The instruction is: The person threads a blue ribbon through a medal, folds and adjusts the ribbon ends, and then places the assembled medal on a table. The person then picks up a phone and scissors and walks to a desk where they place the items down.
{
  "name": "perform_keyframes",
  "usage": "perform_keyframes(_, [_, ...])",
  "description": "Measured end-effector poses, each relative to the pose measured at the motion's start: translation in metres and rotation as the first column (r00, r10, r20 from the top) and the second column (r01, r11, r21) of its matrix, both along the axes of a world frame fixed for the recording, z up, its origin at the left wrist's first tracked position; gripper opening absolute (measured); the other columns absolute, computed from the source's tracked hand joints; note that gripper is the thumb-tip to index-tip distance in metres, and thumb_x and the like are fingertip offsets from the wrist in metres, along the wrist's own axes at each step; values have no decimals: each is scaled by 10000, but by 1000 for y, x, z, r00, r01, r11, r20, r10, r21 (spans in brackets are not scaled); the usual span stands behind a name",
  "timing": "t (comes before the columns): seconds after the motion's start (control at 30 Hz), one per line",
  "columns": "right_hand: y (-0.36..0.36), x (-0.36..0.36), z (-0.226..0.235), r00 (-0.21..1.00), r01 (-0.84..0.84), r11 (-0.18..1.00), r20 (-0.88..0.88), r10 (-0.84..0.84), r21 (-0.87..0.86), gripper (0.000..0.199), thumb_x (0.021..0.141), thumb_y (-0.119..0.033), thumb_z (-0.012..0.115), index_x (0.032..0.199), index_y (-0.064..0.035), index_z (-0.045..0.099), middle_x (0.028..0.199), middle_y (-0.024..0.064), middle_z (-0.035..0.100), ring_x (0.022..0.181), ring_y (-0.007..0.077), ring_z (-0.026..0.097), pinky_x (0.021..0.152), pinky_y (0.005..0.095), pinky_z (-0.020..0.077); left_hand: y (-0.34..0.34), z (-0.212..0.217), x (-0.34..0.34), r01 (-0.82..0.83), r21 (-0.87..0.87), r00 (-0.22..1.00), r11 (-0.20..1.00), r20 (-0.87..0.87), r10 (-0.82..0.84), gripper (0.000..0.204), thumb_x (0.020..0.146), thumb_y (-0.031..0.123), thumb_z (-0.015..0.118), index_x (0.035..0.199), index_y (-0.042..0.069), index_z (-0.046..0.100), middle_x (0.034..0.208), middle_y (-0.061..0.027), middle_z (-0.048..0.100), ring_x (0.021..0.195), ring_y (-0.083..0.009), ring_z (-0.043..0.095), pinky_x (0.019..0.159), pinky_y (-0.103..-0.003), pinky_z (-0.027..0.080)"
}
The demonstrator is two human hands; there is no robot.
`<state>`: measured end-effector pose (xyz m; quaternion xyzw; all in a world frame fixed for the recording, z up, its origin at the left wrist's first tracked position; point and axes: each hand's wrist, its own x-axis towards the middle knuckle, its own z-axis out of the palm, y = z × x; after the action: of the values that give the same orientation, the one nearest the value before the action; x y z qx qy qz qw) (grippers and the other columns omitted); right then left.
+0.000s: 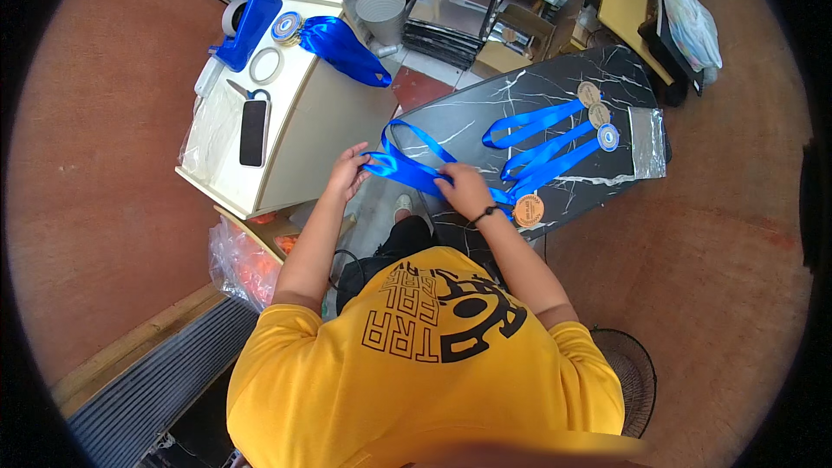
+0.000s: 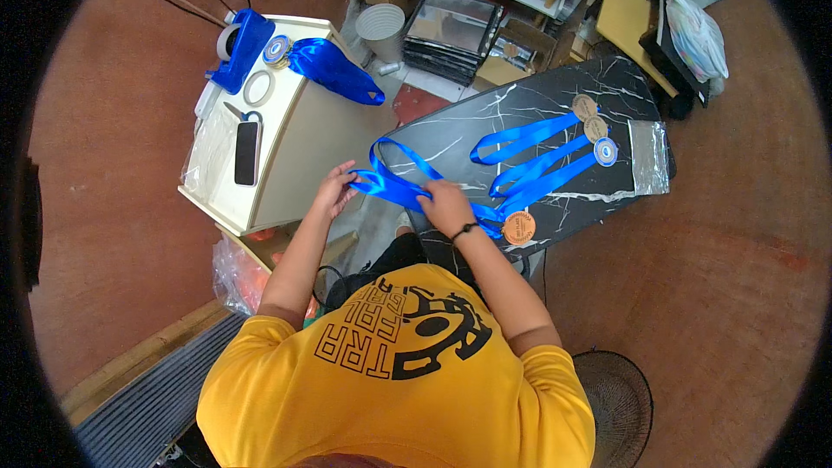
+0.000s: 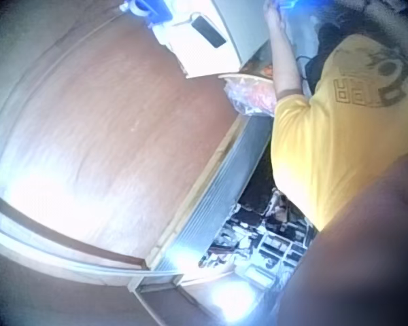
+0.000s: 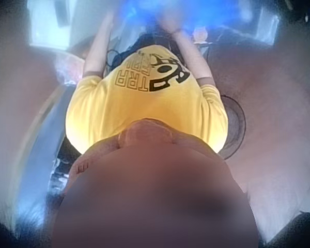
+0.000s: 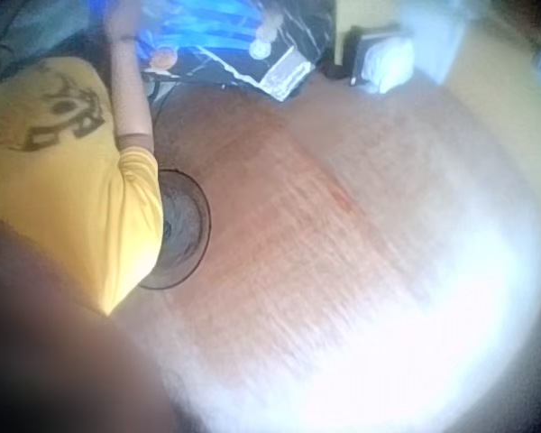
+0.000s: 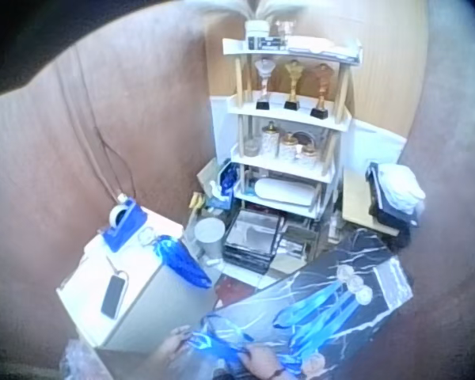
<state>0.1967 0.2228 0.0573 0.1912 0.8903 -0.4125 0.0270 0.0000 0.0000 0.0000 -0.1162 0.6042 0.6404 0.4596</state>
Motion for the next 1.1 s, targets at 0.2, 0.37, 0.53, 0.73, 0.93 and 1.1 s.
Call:
perform_keyframes(0.2, [-38,-67,-39,991,122,992,-51,-124,-39,197,806,-164,649,957,-39,671,935,174,676,894,357,639,805,443,500,-14,44,-4,5,147,999,989,40,-11,381,898,23,572,1264,76,483,984,-45,603,904,-147,628,799,-296,537])
perform_keyframes(0.37, [-49,-123,-34,994,86,957,35,-99,275,338,824,-353,663,964,-45,659,927,179,675,942,334,649,787,443,518,-25,68,32,169,202,980,965,66,-185,367,889,34,603,1237,78,497,1040,-50,591,950,-148,615,821,-297,510])
perform_keyframes(0.53, [-72,-167,-37,938,33,933,311,-153,359,500,823,-518,637,924,-32,699,924,193,694,890,336,683,768,438,540,-30,73,72,185,180,961,966,171,-216,362,880,63,634,1219,93,510,1057,-37,585,954,-139,603,840,-287,485])
perform_keyframes(0.73, [-76,-178,-75,809,509,827,197,-554,237,381,830,-404,659,819,-26,701,832,202,691,828,383,674,726,437,541,-42,76,92,244,93,938,965,230,-260,357,876,101,643,1210,103,516,1050,-26,597,960,-131,591,855,-289,445])
perform_keyframes(0.93, [-64,-168,-66,766,615,660,128,-630,-432,241,819,-263,685,716,-59,607,722,111,659,606,197,582,564,323,473,-50,103,77,280,188,942,941,133,-307,367,879,99,645,1222,87,518,1019,-38,618,963,-132,588,866,-292,436])
perform_keyframes(1.1, [-26,-107,57,832,244,193,103,-546,-950,175,912,-203,625,931,-63,522,805,134,663,665,237,678,584,324,566,-48,155,56,283,365,947,887,39,-318,342,902,63,615,1227,36,515,1037,-81,625,972,-153,596,885,-294,468])
